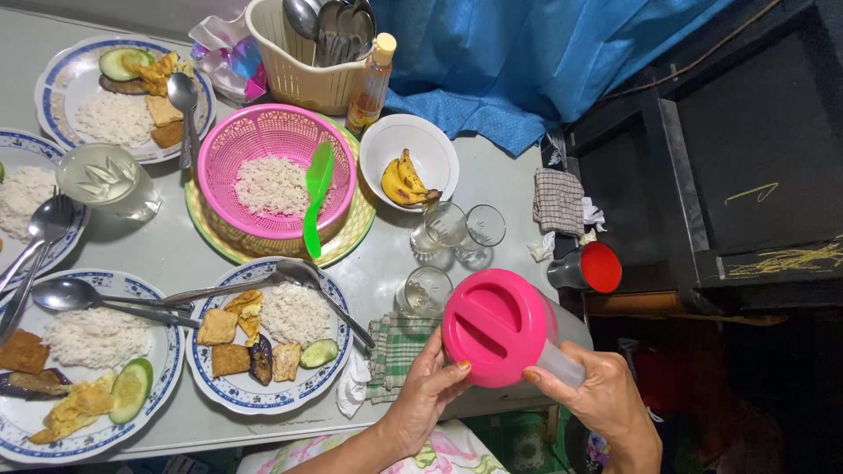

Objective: Serve rice from a basket onto plates and pour water into glasses.

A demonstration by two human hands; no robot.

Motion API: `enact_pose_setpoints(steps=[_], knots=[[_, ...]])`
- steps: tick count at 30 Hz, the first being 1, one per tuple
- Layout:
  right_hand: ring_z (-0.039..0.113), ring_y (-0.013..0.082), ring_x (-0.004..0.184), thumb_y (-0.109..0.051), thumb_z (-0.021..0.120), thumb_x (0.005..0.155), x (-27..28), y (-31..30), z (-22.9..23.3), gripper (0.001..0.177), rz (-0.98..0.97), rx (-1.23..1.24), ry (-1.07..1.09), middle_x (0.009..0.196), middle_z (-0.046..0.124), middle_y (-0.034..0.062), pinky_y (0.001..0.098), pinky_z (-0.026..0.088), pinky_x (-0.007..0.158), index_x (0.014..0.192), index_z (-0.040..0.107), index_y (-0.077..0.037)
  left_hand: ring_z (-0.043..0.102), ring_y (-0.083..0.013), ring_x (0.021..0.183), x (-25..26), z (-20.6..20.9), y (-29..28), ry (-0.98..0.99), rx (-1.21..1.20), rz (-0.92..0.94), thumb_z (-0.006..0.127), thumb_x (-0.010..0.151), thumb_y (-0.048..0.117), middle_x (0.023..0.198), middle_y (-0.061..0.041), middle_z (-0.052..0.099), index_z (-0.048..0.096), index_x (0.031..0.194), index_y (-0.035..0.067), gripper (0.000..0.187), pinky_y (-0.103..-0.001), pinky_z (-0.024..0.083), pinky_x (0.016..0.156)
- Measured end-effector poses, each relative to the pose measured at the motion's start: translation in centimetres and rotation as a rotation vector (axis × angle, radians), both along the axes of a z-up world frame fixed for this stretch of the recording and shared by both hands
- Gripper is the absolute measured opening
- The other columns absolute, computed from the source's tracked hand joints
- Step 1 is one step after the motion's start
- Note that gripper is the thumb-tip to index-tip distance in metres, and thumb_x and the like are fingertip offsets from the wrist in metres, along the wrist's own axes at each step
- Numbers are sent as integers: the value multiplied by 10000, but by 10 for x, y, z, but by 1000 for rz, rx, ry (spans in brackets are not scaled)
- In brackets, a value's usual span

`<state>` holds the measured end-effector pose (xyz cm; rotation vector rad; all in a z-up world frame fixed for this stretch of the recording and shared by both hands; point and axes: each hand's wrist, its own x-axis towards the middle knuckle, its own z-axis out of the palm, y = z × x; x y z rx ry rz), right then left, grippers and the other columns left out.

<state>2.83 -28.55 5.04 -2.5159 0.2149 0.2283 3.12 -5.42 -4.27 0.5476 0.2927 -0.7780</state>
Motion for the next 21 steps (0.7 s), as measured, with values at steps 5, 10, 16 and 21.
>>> enact_pose_setpoints(steps=[5,10,16,21], knots=[[690,104,499,-284,885,692,4,7,8,371,-12,-16,82,570,770,83,316,552,494,973,815,-52,582,-89,1209,0,1,1,23,16,-26,662,878,187,1387,29,586,344,1564,245,759,-293,473,1001],[718,101,495,-334,894,709,11,17,21,472,-14,-75,134,584,780,102,320,566,508,1107,802,-96,583,-91,1201,1,-1,0,19,5,-35,669,886,201,1383,25,592,361,1561,227,742,-292,476,989],[708,138,500,-373,894,723,14,22,25,488,-8,-151,163,584,731,161,337,559,525,1104,796,-85,589,-97,1218,3,-1,1,31,-4,-34,680,877,213,1397,28,591,360,1557,226,752,-304,485,1002],[738,138,525,-396,883,721,21,29,32,513,-39,-158,209,593,752,147,345,567,533,1125,793,-93,580,-116,1234,5,-4,0,48,-11,-39,683,876,221,1411,15,576,345,1564,214,767,-321,487,1015]])
